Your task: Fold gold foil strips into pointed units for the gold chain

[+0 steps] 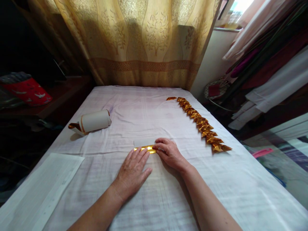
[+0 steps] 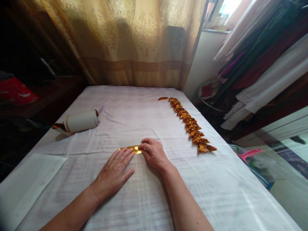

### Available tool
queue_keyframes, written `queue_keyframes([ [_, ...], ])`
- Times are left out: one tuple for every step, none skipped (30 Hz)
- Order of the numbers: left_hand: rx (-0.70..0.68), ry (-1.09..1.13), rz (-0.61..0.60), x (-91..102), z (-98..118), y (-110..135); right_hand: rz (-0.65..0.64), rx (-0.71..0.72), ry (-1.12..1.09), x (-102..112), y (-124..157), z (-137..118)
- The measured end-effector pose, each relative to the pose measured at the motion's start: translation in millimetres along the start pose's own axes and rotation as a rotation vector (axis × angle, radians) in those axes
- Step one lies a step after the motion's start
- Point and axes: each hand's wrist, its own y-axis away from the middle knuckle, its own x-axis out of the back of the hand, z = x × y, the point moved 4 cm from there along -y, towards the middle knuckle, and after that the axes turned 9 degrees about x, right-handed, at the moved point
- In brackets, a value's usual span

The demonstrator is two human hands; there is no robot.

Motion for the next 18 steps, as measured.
queue_keyframes([
  [-0.001,0.001,-0.001,0.1,-0.1,0.0,0.002,0.004,-0.002,-0.3,0.1,0.3],
  [-0.001,0.001,-0.001,0.1,-0.3,0.0,0.005,0.007,-0.002,-0.5,0.1,0.6],
  [-0.002,0.001,-0.001,0.1,-0.5,0.0,0.007,0.006,0.0,-0.6,0.2,0.8],
  [-0.005,0.0,-0.001,0.1,-0.6,0.1,0.009,0.003,0.003,-0.5,0.2,0.9],
  [-0.009,-0.001,-0.002,0.0,-0.7,0.2,0.01,0.0,0.005,-0.3,0.2,0.9],
  [-0.015,-0.004,-0.004,-0.2,-0.6,0.3,0.008,-0.003,0.005,0.0,0.2,0.7],
  [-0.021,-0.007,-0.007,-0.4,-0.4,0.4,0.004,-0.006,0.004,0.4,0.1,0.4],
  [-0.026,-0.011,-0.011,-0.6,-0.2,0.4,-0.001,-0.009,0.002,0.9,0.0,0.1],
  [-0.028,-0.014,-0.013,-0.8,0.0,0.4,-0.007,-0.012,0.0,1.5,-0.2,-0.2],
  [-0.029,-0.015,-0.016,-1.0,0.2,0.3,-0.011,-0.015,-0.004,2.1,-0.4,-0.3],
  [-0.027,-0.013,-0.018,-1.2,0.3,0.3,-0.011,-0.015,-0.008,2.7,-0.6,-0.3],
  [-0.026,-0.01,-0.02,-1.4,0.5,0.2,-0.01,-0.014,-0.012,3.3,-0.7,-0.3],
  [-0.024,-0.007,-0.022,-1.5,0.6,0.2,-0.008,-0.01,-0.016,3.7,-0.9,-0.2],
  [-0.022,-0.005,-0.022,-1.5,0.7,0.2,-0.006,-0.004,-0.019,3.9,-1.0,-0.1],
  [-0.021,-0.006,-0.022,-1.5,0.8,0.2,-0.005,0.002,-0.021,4.0,-1.0,0.1],
  [-0.02,-0.01,-0.021,-1.4,0.8,0.2,-0.003,0.004,-0.021,3.9,-0.9,0.4],
  [-0.021,-0.015,-0.02,-1.3,0.9,0.2,-0.002,0.003,-0.022,3.6,-0.7,0.7],
  [-0.023,-0.019,-0.021,-1.0,0.9,0.2,0.0,0.002,-0.023,3.3,-0.5,1.0],
])
